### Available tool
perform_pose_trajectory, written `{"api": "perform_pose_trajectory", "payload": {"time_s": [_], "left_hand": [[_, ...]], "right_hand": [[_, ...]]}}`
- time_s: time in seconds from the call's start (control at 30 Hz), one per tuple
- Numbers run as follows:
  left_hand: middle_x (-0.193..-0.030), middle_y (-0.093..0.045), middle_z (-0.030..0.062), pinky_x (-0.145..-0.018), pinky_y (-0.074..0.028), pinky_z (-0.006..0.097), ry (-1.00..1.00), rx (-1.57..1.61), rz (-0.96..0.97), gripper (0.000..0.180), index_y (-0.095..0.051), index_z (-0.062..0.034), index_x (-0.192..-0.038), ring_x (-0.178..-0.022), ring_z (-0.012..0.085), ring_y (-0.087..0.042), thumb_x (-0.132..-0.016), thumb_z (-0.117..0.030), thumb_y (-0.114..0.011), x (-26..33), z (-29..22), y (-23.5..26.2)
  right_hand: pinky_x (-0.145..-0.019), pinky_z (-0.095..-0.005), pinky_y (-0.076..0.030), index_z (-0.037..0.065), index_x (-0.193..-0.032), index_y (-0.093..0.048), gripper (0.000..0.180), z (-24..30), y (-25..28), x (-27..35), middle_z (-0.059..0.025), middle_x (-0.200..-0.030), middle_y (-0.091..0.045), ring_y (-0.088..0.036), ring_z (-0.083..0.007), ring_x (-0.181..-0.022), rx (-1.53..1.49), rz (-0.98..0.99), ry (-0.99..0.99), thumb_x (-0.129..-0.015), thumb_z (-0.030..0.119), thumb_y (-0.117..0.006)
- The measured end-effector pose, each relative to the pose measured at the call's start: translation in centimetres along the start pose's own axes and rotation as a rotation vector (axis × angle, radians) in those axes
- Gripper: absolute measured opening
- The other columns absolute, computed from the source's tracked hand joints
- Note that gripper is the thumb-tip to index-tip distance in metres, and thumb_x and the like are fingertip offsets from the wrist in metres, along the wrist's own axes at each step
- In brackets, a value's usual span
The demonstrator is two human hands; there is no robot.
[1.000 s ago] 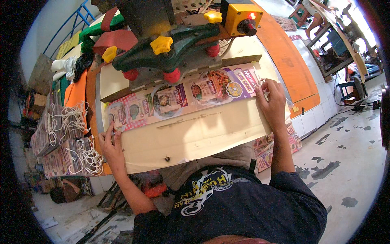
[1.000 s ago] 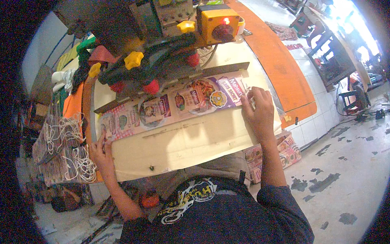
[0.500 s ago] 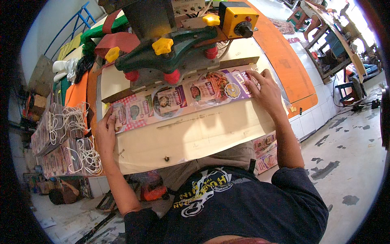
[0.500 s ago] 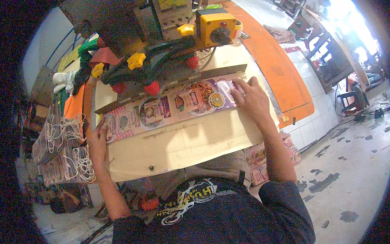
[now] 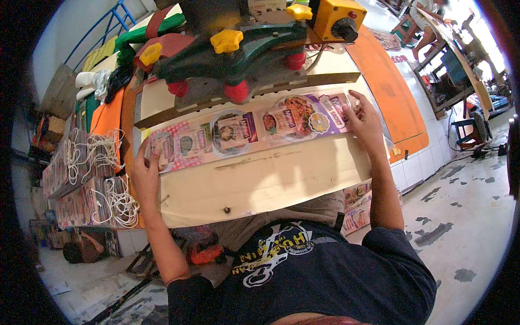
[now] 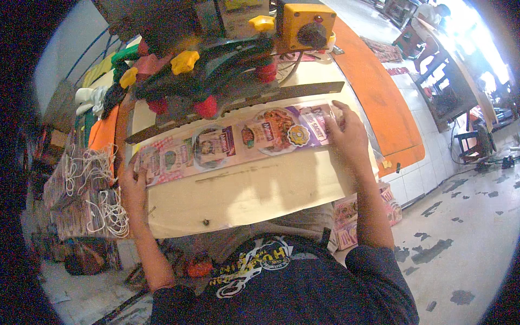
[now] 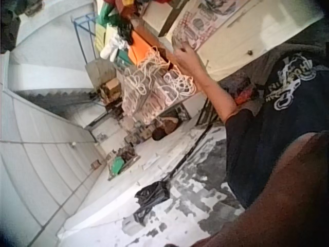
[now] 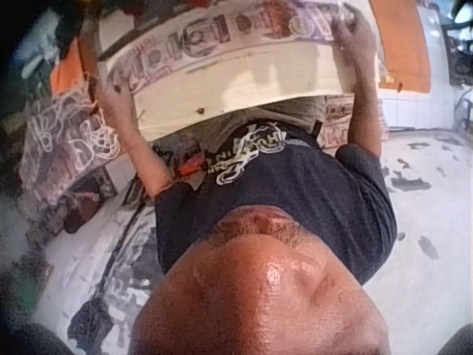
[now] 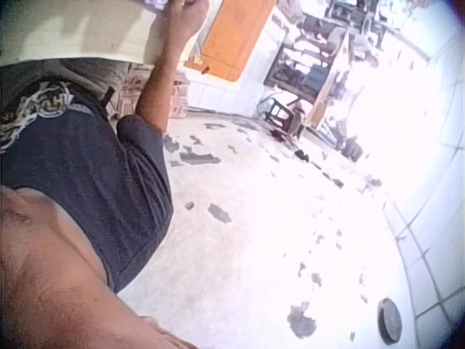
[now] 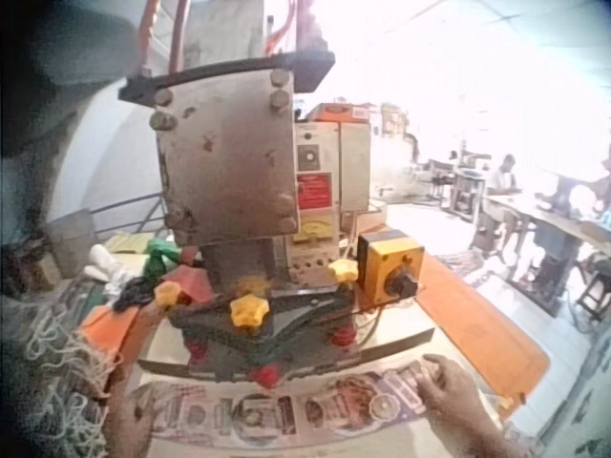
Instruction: The person places a long strip of printed packaging paper into an industrial press machine, aligns it, and pulls a lever to feed it through.
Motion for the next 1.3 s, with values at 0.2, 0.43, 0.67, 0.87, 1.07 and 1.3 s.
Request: {"api": "perform_pose_trajectory", "payload": {"time_s": [0.2,0.43,0.67,0.87,1.07,1.3], "left_hand": [[-0.071,-0.053,0.0034,-0.059,-0.042,0.029,0.293,0.157,-0.009,0.041,-0.064,0.0004,-0.121,-0.064,0.0112,-0.051,-0.093,-0.028,-0.071,0.3,0.2,-0.2],[-0.073,-0.057,0.0019,-0.057,-0.041,0.027,0.419,0.393,0.014,0.033,-0.063,0.0023,-0.1,-0.063,0.0091,-0.05,-0.093,-0.028,-0.073,0.4,0.7,-0.4],[-0.076,-0.06,-0.0013,-0.056,-0.046,0.024,0.468,0.66,0.127,0.025,-0.058,-0.0042,-0.092,-0.066,0.0067,-0.057,-0.094,-0.025,-0.073,2.3,2.2,0.5],[-0.115,-0.067,0.0069,-0.079,-0.058,0.029,0.639,1.205,0.121,0.047,-0.052,-0.0015,-0.136,-0.098,0.013,-0.067,-0.094,-0.017,-0.069,6.9,-3.6,1.0],[-0.116,-0.067,0.0076,-0.091,-0.051,0.03,0.492,1.32,0.206,0.044,-0.052,0.0007,-0.134,-0.103,0.0136,-0.064,-0.096,-0.016,-0.066,8.2,-7.6,-1.1],[-0.117,-0.066,0.0073,-0.093,-0.05,0.029,0.367,1.404,0.238,0.04,-0.052,0.002,-0.133,-0.105,0.0135,-0.063,-0.098,-0.014,-0.063,7.8,-11.4,-1.7]], "right_hand": [[-0.063,-0.026,-0.046,-0.004,-0.116,-0.065,0.035,-4.2,-1.2,-1.8,-0.0042,-0.084,-0.066,-0.058,-0.0087,-0.073,-0.617,0.119,-0.087,-0.093,0.021,-0.069],[-0.072,-0.0229,-0.048,-0.003,-0.114,-0.065,0.027,-3.9,-0.7,-0.9,-0.0041,-0.094,-0.068,-0.06,-0.0075,-0.083,-0.672,0.111,-0.103,-0.097,0.017,-0.066],[-0.075,-0.0231,-0.05,0.001,-0.119,-0.061,0.027,-3.4,1.5,0.4,-0.0049,-0.099,-0.065,-0.061,-0.0085,-0.086,-0.702,0.077,-0.105,-0.099,0.019,-0.063],[-0.089,-0.0272,-0.048,0.002,-0.129,-0.056,0.033,-5.3,4.4,0.4,-0.0052,-0.109,-0.063,-0.059,-0.0111,-0.101,-0.596,0.003,-0.113,-0.101,0.02,-0.06],[-0.092,-0.0376,-0.047,0.001,-0.135,-0.054,0.043,-7.3,7.6,-1.5,-0.0144,-0.119,-0.059,-0.057,-0.0214,-0.104,0.051,-0.276,-0.006,-0.097,0.021,-0.064],[-0.084,-0.0367,-0.048,0.006,-0.125,-0.061,0.036,8.0,6.1,1.7,-0.0119,-0.108,-0.061,-0.058,-0.0245,-0.096,0.251,-0.422,0.487,-0.091,0.011,-0.068]]}}
Point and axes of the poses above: each hand's wrist, its own x-axis away from the middle knuckle, its own y-axis out of the back of the hand, z = x × y, the point moved 2 cm from there along -x, towards the middle knuckle
